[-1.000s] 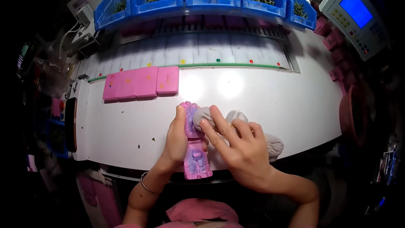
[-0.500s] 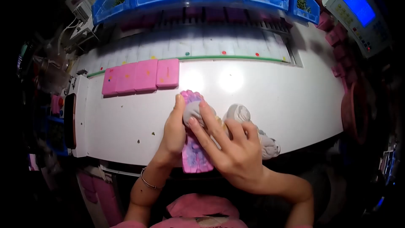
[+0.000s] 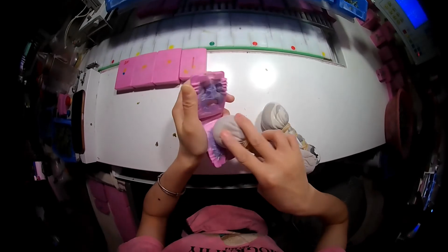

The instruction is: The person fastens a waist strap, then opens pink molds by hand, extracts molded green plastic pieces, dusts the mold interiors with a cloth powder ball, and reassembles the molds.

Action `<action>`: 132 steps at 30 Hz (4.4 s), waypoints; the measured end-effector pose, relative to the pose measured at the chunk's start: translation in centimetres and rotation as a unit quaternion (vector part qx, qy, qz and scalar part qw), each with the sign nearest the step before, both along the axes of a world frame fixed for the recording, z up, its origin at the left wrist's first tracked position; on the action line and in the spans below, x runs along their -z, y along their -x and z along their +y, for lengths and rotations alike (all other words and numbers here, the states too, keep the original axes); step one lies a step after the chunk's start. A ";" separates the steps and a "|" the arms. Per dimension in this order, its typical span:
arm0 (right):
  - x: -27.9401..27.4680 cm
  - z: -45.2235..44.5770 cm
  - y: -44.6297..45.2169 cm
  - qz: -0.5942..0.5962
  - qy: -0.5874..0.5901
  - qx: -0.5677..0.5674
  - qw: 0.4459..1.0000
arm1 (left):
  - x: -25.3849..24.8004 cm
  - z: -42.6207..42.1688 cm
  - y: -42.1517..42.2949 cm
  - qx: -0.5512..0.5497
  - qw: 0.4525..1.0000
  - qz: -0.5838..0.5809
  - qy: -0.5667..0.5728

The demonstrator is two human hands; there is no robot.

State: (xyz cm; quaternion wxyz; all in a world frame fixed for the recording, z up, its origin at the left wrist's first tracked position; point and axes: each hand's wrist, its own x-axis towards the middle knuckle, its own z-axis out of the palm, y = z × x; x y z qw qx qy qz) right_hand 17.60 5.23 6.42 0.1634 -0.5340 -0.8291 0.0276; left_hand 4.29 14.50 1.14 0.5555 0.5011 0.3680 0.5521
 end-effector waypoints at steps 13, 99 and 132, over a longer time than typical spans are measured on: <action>1.1 1.1 -5.1 -0.051 -0.029 0.163 0.985 | 0.6 -0.1 2.4 0.063 0.988 -0.054 0.129; 7.5 5.0 2.1 0.354 0.078 0.127 0.923 | 2.6 -2.9 3.8 -0.040 0.882 0.456 -0.112; 7.3 4.7 1.2 0.293 0.098 0.116 0.944 | 2.8 -3.1 4.3 -0.005 0.897 0.418 -0.144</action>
